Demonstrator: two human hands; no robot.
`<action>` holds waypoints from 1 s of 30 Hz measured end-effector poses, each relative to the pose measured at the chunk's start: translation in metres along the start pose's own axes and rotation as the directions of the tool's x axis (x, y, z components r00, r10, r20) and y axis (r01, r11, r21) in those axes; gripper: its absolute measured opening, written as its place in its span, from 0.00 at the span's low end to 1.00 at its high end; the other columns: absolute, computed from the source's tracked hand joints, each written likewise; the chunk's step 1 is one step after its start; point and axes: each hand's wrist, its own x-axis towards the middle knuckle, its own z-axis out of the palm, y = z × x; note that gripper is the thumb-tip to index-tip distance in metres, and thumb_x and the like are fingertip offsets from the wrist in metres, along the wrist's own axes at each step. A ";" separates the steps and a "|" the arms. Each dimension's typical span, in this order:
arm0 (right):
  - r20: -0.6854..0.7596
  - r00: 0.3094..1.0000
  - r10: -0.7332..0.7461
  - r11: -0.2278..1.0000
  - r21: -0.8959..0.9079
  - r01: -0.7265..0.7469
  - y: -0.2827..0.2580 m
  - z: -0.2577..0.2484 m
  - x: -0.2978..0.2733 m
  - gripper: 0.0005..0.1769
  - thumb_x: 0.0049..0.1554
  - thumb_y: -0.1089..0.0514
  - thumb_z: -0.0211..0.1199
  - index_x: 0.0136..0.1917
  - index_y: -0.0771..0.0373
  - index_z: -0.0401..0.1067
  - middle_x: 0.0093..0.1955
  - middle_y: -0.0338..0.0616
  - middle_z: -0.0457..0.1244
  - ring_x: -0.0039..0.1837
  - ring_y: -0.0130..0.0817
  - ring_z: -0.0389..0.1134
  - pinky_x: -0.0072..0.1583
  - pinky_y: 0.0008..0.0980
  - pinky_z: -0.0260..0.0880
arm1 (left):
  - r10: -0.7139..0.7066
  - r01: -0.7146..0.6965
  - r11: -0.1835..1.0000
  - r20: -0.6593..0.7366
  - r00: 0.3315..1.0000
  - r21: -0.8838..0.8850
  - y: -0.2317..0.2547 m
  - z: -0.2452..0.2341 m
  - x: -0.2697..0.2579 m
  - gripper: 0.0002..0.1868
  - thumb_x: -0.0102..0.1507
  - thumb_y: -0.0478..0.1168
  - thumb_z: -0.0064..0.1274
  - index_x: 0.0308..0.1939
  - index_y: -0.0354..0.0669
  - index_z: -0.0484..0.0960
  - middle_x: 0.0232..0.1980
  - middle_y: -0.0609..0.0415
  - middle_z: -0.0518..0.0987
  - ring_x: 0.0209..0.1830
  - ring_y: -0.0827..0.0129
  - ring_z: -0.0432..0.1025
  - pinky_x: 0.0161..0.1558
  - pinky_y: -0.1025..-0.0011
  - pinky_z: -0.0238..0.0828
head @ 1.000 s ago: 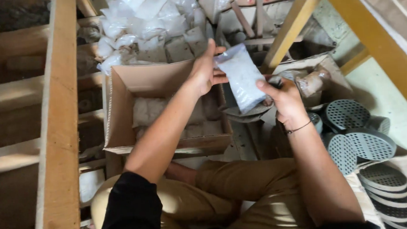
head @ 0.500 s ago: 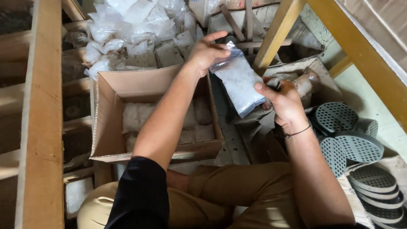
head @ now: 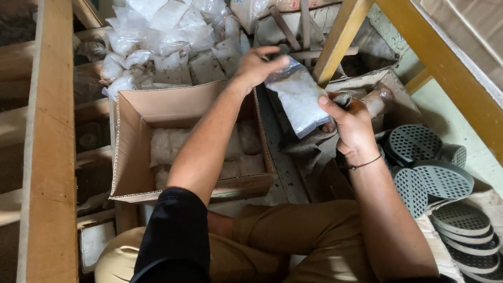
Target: Packing small plastic bags containing white granular material into a cardboard box and organizing them.
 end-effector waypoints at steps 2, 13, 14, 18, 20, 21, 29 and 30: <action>-0.035 0.996 0.082 0.994 0.077 -0.079 0.001 0.000 0.005 0.24 0.49 0.57 0.78 0.54 0.72 0.76 0.44 0.47 0.67 0.36 0.32 0.68 0.29 0.29 0.69 | -0.123 0.118 0.992 -0.093 0.988 -0.053 0.026 -0.006 -0.011 0.22 0.58 0.41 0.63 0.57 0.58 0.83 0.49 0.55 0.86 0.43 0.72 0.82 0.43 0.75 0.83; 0.003 0.997 -0.074 0.989 0.128 0.073 0.024 0.000 0.012 0.25 0.57 0.57 0.76 0.58 0.78 0.73 0.35 0.46 0.59 0.24 0.27 0.59 0.28 0.33 0.68 | -0.264 0.259 0.952 -0.006 0.965 -0.165 0.012 -0.010 -0.060 0.27 0.59 0.38 0.63 0.63 0.51 0.77 0.59 0.43 0.79 0.53 0.52 0.80 0.42 0.54 0.87; 0.004 0.996 -0.091 0.986 0.141 0.089 0.026 0.000 0.014 0.24 0.57 0.58 0.75 0.58 0.78 0.73 0.35 0.47 0.59 0.24 0.27 0.59 0.29 0.33 0.68 | -0.300 0.313 0.907 0.090 0.950 -0.282 0.029 -0.014 -0.074 0.27 0.63 0.49 0.52 0.65 0.45 0.74 0.58 0.40 0.80 0.51 0.55 0.80 0.46 0.54 0.84; 0.064 0.992 -0.112 0.961 0.259 0.092 0.048 -0.005 0.018 0.19 0.58 0.61 0.73 0.58 0.75 0.73 0.32 0.48 0.59 0.21 0.28 0.57 0.27 0.33 0.65 | -0.131 0.361 0.684 0.381 0.915 -0.634 0.079 -0.011 -0.130 0.53 0.62 0.73 0.38 0.79 0.38 0.52 0.70 0.36 0.69 0.68 0.45 0.68 0.61 0.39 0.71; 0.113 0.985 -0.130 0.961 0.258 0.097 0.048 0.001 0.012 0.17 0.59 0.62 0.71 0.57 0.74 0.73 0.32 0.48 0.59 0.21 0.28 0.57 0.27 0.32 0.63 | -0.051 0.246 0.637 0.278 0.959 -0.731 0.046 0.004 -0.128 0.41 0.64 0.58 0.49 0.76 0.43 0.58 0.61 0.43 0.75 0.57 0.53 0.74 0.55 0.47 0.77; 0.159 0.976 -0.147 0.961 0.257 0.103 0.048 0.005 0.009 0.15 0.59 0.64 0.70 0.57 0.73 0.73 0.32 0.48 0.59 0.20 0.28 0.57 0.26 0.32 0.62 | 0.020 0.124 0.575 0.166 0.986 -0.809 0.029 0.012 -0.127 0.32 0.66 0.42 0.59 0.73 0.49 0.65 0.52 0.50 0.81 0.47 0.61 0.81 0.49 0.55 0.83; 0.262 0.909 -0.325 0.878 -0.274 0.393 0.019 0.002 -0.003 0.14 0.63 0.62 0.66 0.62 0.61 0.76 0.37 0.47 0.68 0.40 0.31 0.69 0.49 0.33 0.68 | -0.123 -0.066 0.597 -0.172 0.977 -0.799 0.024 -0.017 -0.176 0.33 0.63 0.31 0.58 0.72 0.44 0.66 0.53 0.48 0.75 0.47 0.63 0.77 0.44 0.60 0.85; 0.153 0.956 -0.251 0.957 -0.112 0.269 0.021 0.002 -0.001 0.14 0.64 0.65 0.62 0.63 0.62 0.75 0.36 0.46 0.66 0.32 0.27 0.64 0.36 0.28 0.70 | -0.200 -0.036 0.586 -0.187 0.962 -0.809 0.020 -0.020 -0.182 0.37 0.62 0.30 0.58 0.74 0.43 0.63 0.55 0.47 0.73 0.48 0.63 0.76 0.44 0.60 0.85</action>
